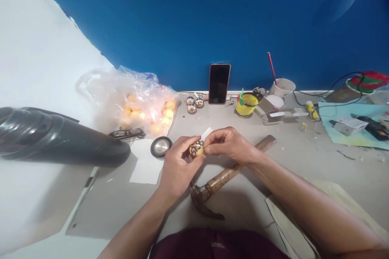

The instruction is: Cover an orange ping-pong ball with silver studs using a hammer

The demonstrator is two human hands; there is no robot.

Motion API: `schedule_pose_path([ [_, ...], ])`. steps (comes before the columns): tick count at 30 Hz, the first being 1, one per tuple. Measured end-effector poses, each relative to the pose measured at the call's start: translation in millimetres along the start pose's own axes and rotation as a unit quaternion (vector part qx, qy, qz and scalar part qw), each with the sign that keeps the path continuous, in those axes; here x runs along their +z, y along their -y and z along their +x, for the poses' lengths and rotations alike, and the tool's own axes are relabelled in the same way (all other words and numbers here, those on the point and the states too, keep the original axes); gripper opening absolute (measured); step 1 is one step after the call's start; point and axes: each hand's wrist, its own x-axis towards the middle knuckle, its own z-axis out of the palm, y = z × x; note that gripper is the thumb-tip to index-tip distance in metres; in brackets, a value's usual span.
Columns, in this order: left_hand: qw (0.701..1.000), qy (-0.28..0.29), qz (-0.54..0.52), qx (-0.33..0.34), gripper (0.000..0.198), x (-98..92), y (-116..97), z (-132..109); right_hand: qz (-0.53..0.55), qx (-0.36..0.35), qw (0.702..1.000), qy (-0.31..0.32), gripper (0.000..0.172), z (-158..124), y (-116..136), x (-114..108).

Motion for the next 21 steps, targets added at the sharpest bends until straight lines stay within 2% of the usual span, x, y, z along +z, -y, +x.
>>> schedule_pose_path([
  [6,0.995,-0.038,0.062,0.065,0.027,4.1,-1.7,-2.5,-0.005,0.004,1.000,-0.006,0.026,-0.3,-0.2,-0.2],
  [10,0.986,-0.066,0.101,0.114,0.025,6.0,0.3,-4.3,-0.022,-0.003,1.000,-0.014,0.021,-0.3,-1.8,1.8],
  [16,0.986,-0.069,0.110,0.104,0.022,1.2,-0.4,-5.8,-0.137,-0.089,0.984,-0.074,0.006,-6.0,-0.2,16.1],
  [21,0.991,-0.056,0.080,0.086,0.023,-0.6,-1.8,-5.3,-0.215,-0.128,0.962,-0.106,0.008,-9.1,1.1,22.4],
])
